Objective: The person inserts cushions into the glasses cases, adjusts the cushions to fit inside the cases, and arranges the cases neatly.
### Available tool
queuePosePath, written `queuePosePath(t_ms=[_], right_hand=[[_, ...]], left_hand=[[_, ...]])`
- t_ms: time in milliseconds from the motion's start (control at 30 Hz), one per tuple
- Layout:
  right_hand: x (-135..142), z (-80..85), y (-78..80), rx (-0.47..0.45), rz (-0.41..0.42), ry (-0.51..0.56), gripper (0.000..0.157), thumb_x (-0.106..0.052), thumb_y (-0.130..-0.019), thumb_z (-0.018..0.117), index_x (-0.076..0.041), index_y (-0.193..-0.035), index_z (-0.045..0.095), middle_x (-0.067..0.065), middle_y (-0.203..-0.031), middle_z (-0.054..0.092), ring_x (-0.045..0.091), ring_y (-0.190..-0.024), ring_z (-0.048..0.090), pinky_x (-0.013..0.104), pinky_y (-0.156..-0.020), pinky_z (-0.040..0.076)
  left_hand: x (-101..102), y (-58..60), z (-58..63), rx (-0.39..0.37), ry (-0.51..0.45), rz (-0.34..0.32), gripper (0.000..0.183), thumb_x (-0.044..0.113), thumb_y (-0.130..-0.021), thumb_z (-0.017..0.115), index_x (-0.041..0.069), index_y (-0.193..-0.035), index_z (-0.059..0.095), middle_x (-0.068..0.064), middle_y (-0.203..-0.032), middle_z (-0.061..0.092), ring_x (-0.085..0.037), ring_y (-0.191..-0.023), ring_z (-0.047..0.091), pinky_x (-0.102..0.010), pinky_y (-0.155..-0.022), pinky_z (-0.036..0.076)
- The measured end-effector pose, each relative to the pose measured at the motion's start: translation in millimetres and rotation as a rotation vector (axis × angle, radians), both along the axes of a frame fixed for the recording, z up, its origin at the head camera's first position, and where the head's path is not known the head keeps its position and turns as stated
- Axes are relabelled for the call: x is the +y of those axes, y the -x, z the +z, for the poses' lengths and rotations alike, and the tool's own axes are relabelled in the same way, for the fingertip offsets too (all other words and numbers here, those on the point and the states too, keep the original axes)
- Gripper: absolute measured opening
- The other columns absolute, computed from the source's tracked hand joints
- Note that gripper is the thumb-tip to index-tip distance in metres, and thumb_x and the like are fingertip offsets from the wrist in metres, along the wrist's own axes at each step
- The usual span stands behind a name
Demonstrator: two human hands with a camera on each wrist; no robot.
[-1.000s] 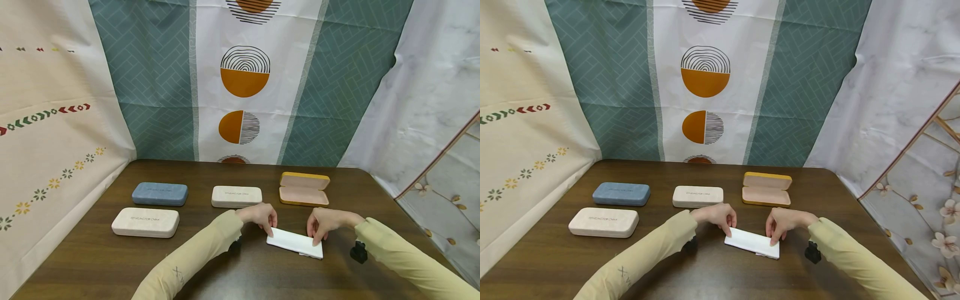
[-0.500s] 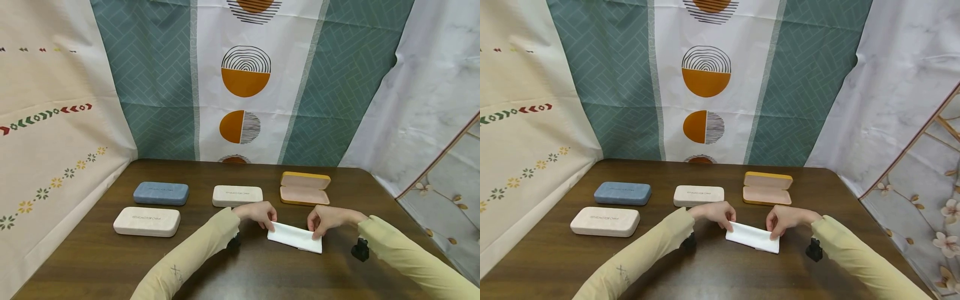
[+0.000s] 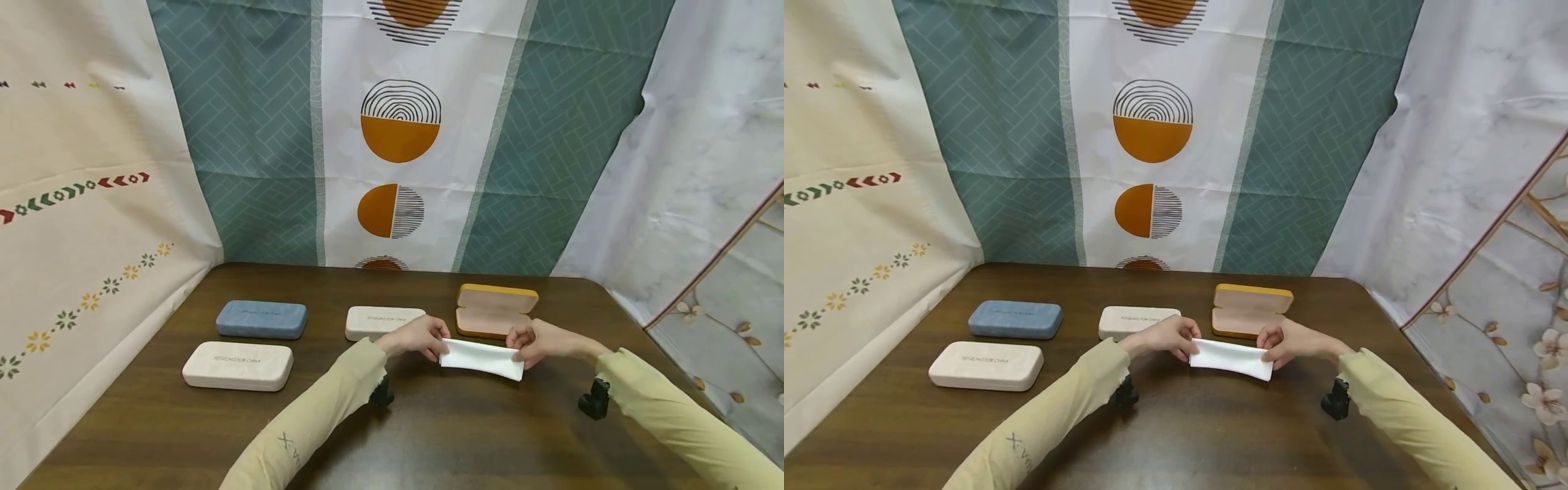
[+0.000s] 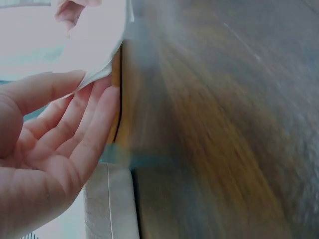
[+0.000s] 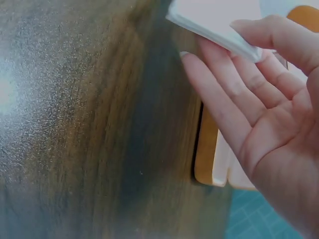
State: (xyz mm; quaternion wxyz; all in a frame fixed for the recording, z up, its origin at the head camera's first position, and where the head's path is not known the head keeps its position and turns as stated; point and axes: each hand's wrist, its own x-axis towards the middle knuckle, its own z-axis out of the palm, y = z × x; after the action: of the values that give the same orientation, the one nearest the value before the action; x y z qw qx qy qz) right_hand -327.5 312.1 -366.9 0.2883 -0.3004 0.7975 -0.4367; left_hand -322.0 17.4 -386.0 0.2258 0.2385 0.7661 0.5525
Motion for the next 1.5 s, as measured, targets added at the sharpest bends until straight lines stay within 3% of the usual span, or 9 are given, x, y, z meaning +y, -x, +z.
queuePosePath(t_ms=[200, 400, 567, 733, 900, 1067, 1267, 1500], right_hand=[[3.8, -2.7, 3.7, -0.044, -0.163, 0.102, 0.024, -0.003, -0.082, 0.065, 0.008, -0.098, 0.05, 0.016, -0.087, 0.059, 0.026, -0.079, 0.059, 0.047, -0.069, 0.048], [5.8, -4.6, 9.4, -0.067, -0.349, 0.243, 0.026, -0.002, -0.083, 0.064, 0.009, -0.102, 0.049, 0.017, -0.092, 0.057, 0.025, -0.082, 0.058, 0.048, -0.075, 0.046], [6.6, -5.6, 11.6, -0.056, -0.454, 0.282, 0.033, -0.003, -0.083, 0.065, 0.01, -0.108, 0.045, 0.016, -0.094, 0.056, 0.022, -0.082, 0.057, 0.042, -0.075, 0.048], [9.8, -9.1, 13.0, -0.034, -0.527, 0.286, 0.034, -0.002, -0.083, 0.064, 0.01, -0.108, 0.044, 0.014, -0.092, 0.055, 0.02, -0.079, 0.057, 0.038, -0.073, 0.049], [12.2, -9.4, 12.9, -0.008, -0.609, 0.318, 0.024, 0.0, -0.081, 0.066, 0.004, -0.095, 0.047, 0.008, -0.081, 0.056, 0.017, -0.07, 0.058, 0.036, -0.068, 0.051], [14.1, -9.5, 13.4, 0.058, -0.688, 0.327, 0.017, 0.001, -0.08, 0.067, 0.007, -0.086, 0.052, 0.006, -0.074, 0.058, 0.016, -0.062, 0.056, 0.034, -0.064, 0.051], [17.3, -12.7, 17.6, 0.156, -0.745, 0.216, 0.035, -0.009, -0.082, 0.068, 0.014, -0.106, 0.057, 0.01, -0.094, 0.061, 0.012, -0.07, 0.057, 0.032, -0.067, 0.05], [27.3, -20.2, 22.5, 0.174, -0.706, 0.212, 0.041, -0.006, -0.082, 0.066, 0.016, -0.115, 0.052, 0.023, -0.113, 0.053, 0.008, -0.079, 0.057, 0.026, -0.07, 0.048]], left_hand=[[2.7, 4.4, 1.8, 0.004, -0.13, 0.151, 0.014, -0.008, -0.079, 0.063, -0.006, -0.089, 0.054, -0.009, -0.073, 0.053, -0.017, -0.064, 0.056, -0.039, -0.061, 0.052], [6.8, 8.2, 6.7, 0.02, -0.228, 0.27, 0.016, -0.006, -0.081, 0.063, -0.006, -0.094, 0.054, -0.012, -0.078, 0.053, -0.021, -0.065, 0.058, -0.046, -0.069, 0.049], [14.5, 9.1, 5.0, -0.01, -0.312, 0.359, 0.018, -0.009, -0.079, 0.063, -0.007, -0.093, 0.052, -0.011, -0.077, 0.052, -0.022, -0.062, 0.057, -0.048, -0.07, 0.048], [24.9, 13.0, -1.5, -0.033, -0.39, 0.449, 0.018, -0.013, -0.078, 0.063, -0.008, -0.091, 0.051, -0.01, -0.073, 0.051, -0.019, -0.06, 0.055, -0.043, -0.066, 0.05], [33.5, 21.8, -3.4, -0.043, -0.371, 0.509, 0.018, -0.01, -0.079, 0.064, -0.006, -0.092, 0.052, -0.011, -0.075, 0.054, -0.018, -0.062, 0.057, -0.033, -0.061, 0.052], [43.1, 28.1, -6.7, -0.036, -0.382, 0.531, 0.015, -0.011, -0.078, 0.064, -0.007, -0.088, 0.054, -0.01, -0.072, 0.054, -0.017, -0.06, 0.058, -0.036, -0.063, 0.051], [57.8, 31.0, -12.6, 0.003, -0.338, 0.614, 0.013, -0.012, -0.076, 0.066, -0.006, -0.082, 0.056, -0.008, -0.068, 0.054, -0.017, -0.056, 0.058, -0.03, -0.055, 0.051], [72.5, 33.5, -12.8, 0.076, -0.26, 0.646, 0.012, -0.01, -0.075, 0.068, -0.003, -0.077, 0.058, -0.007, -0.065, 0.056, -0.017, -0.053, 0.059, -0.025, -0.051, 0.05]])
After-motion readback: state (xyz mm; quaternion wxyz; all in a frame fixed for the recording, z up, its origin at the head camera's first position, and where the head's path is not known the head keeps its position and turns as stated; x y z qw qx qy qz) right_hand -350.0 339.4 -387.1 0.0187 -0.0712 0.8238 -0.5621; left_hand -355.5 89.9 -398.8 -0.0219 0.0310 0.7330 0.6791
